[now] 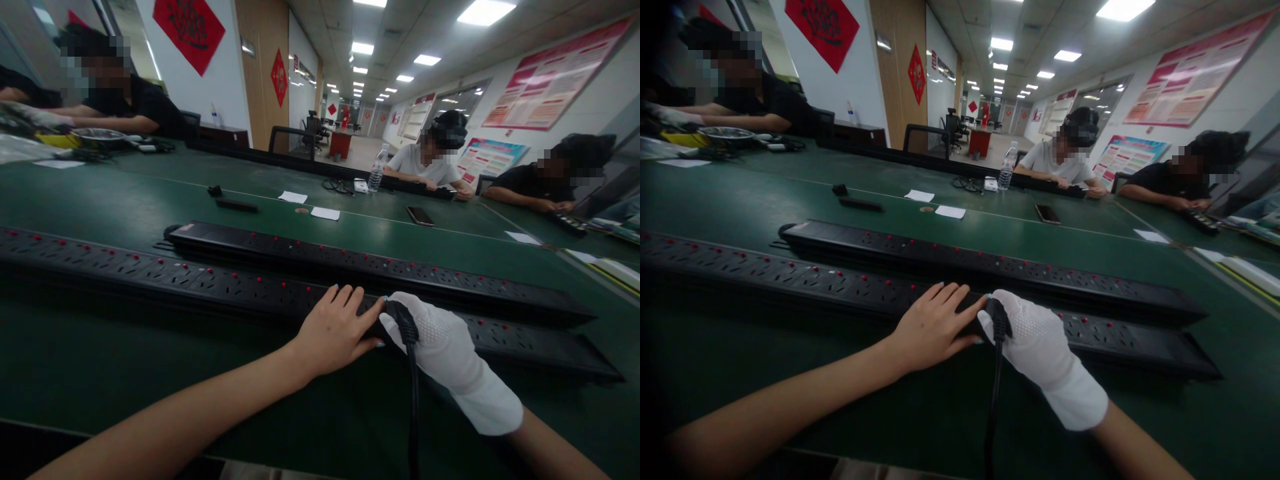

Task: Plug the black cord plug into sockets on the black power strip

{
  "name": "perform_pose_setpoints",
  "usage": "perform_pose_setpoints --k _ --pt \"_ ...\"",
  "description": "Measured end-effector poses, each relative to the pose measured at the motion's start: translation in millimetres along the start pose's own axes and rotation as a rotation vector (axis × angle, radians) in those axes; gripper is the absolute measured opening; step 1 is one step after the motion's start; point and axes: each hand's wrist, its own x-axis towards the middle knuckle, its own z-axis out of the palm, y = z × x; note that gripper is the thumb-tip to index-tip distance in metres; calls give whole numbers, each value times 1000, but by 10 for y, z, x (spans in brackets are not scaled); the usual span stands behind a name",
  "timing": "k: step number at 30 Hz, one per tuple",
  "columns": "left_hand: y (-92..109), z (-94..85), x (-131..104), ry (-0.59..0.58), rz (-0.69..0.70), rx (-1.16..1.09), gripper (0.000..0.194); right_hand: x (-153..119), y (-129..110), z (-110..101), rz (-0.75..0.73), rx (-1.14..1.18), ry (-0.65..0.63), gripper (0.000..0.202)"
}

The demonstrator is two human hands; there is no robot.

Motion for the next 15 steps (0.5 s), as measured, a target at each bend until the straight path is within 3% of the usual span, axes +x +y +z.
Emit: perform_pose_setpoints --k 15 --pt "-9 -21 14 -30 0 -36 53 -4 -7 12 -4 -30 3 31"
